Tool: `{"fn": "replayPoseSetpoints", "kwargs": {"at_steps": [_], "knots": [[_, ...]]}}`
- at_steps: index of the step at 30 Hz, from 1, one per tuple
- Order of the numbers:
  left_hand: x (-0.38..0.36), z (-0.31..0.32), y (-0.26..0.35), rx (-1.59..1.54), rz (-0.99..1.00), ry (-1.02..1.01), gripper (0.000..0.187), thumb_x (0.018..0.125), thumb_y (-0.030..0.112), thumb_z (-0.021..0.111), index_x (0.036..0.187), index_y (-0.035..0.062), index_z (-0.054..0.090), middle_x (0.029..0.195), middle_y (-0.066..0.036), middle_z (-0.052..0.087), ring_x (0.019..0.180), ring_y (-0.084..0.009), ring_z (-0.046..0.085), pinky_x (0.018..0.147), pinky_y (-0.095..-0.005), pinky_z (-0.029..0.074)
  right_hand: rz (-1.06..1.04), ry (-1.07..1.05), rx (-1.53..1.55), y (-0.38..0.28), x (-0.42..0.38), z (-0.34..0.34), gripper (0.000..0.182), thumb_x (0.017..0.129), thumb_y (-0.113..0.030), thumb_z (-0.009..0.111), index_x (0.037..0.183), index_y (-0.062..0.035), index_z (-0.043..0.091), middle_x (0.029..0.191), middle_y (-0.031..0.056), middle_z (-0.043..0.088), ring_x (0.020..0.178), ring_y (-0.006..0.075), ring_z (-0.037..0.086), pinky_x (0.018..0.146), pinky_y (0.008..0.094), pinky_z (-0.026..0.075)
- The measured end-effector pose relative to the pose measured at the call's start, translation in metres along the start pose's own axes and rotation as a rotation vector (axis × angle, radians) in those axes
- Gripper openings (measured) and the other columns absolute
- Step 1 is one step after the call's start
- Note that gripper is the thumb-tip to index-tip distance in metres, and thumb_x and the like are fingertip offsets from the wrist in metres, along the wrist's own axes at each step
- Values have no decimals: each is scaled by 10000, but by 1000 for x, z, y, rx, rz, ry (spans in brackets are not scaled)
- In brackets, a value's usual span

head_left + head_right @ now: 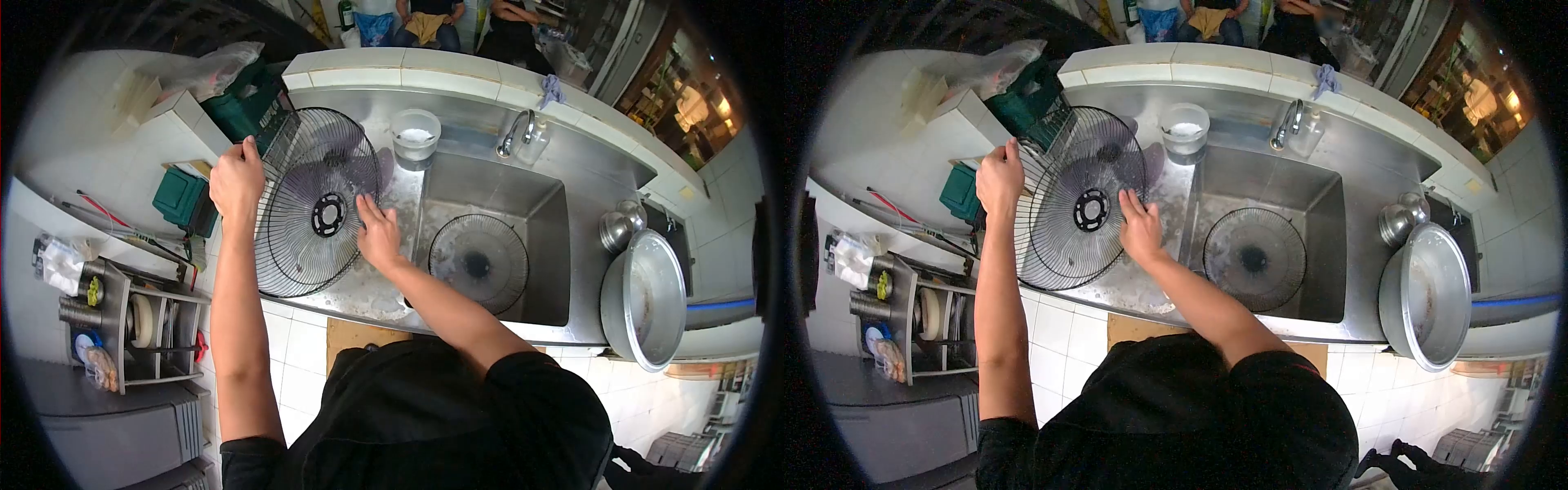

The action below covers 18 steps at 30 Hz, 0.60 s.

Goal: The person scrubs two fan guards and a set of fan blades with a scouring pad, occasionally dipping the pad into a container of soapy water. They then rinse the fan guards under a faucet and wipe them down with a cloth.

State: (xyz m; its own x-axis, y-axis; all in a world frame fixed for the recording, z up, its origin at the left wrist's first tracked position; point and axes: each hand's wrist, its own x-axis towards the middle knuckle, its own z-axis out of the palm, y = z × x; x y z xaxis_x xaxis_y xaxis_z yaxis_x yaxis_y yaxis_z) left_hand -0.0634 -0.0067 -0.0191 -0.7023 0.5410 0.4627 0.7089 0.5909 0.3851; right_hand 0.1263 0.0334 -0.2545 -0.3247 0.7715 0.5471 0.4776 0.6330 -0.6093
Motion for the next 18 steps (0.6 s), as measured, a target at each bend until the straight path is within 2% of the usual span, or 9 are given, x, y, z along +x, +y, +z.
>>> {"fn": "replayPoseSetpoints", "kwargs": {"at_steps": [2, 4, 5, 6, 8, 9, 14, 16, 18], "knots": [[1, 2, -4, 0, -4, 3, 450, 1019, 475, 525, 1038, 113, 791, 926, -228, 745, 941, -439, 710, 839, -505, 554, 41, -90, 44, -2, -1, -7, 640, 748, 11, 674, 1384, -45, 632, 1407, 194, 627, 1026, 382, 611, 993, 399, 490], [3, 1, 1, -11, -4, 10, 451, 1019, 475, 525, 1031, 110, 790, 927, -228, 744, 947, -438, 708, 841, -506, 552, 275, -143, 247, -9, 22, -23, 666, 788, 6, 678, 1438, -119, 604, 1427, 166, 618, 1029, 392, 610, 1025, 401, 484], [2, 0, 4, -6, 20, -7, 455, 1019, 477, 525, 1022, 107, 789, 926, -231, 743, 950, -439, 707, 842, -507, 550, 119, 36, 276, -11, 34, -20, 692, 778, 19, 689, 1445, -138, 595, 1458, 182, 582, 1100, 411, 579, 1051, 422, 468], [-1, -2, 7, 2, 43, -29, 460, 1019, 479, 524, 1014, 103, 788, 925, -233, 741, 953, -439, 705, 843, -507, 548, 128, 34, 275, -22, 42, -21, 692, 778, 19, 689, 1445, -138, 595, 1458, 182, 582, 1100, 411, 579, 1051, 422, 468], [0, -1, 13, 9, 62, -33, 463, 1019, 482, 522, 1007, 102, 786, 927, -236, 740, 951, -442, 704, 841, -509, 548, -30, 143, 95, -49, 59, -33, 711, 752, 27, 716, 1433, -133, 592, 1473, 186, 510, 1170, 425, 523, 1016, 462, 484], [0, 0, 14, 13, 82, -27, 466, 1019, 484, 521, 1001, 100, 784, 928, -238, 738, 948, -446, 703, 838, -511, 547, -45, 86, 40, -40, 54, -21, 763, 741, 36, 738, 1460, -144, 560, 1444, 178, 448, 1232, 431, 466, 1015, 472, 479], [9, 7, -7, 21, 28, -23, 467, 1019, 495, 516, 1049, 117, 788, 953, -236, 743, 970, -445, 701, 858, -507, 546, 94, -34, 100, -17, -32, 13, 792, 717, 73, 722, 1465, -141, 577, 1366, 194, 496, 1241, 414, 485, 1037, 461, 454], [15, 10, -13, 6, 10, 0, 468, 1018, 500, 516, 1065, 122, 789, 961, -235, 744, 978, -443, 700, 865, -505, 546, 63, -273, 237, -18, -53, 6, 740, 732, 61, 710, 1438, -134, 609, 1344, 183, 528, 1232, 389, 511, 1040, 450, 458], [15, 11, -17, 6, -19, -14, 471, 1016, 508, 518, 1088, 129, 789, 964, -235, 746, 988, -442, 699, 877, -501, 546, 20, -351, 315, -10, -58, -8, 716, 742, 56, 700, 1428, -131, 620, 1321, 178, 548, 1213, 377, 527, 1032, 444, 464]]}}
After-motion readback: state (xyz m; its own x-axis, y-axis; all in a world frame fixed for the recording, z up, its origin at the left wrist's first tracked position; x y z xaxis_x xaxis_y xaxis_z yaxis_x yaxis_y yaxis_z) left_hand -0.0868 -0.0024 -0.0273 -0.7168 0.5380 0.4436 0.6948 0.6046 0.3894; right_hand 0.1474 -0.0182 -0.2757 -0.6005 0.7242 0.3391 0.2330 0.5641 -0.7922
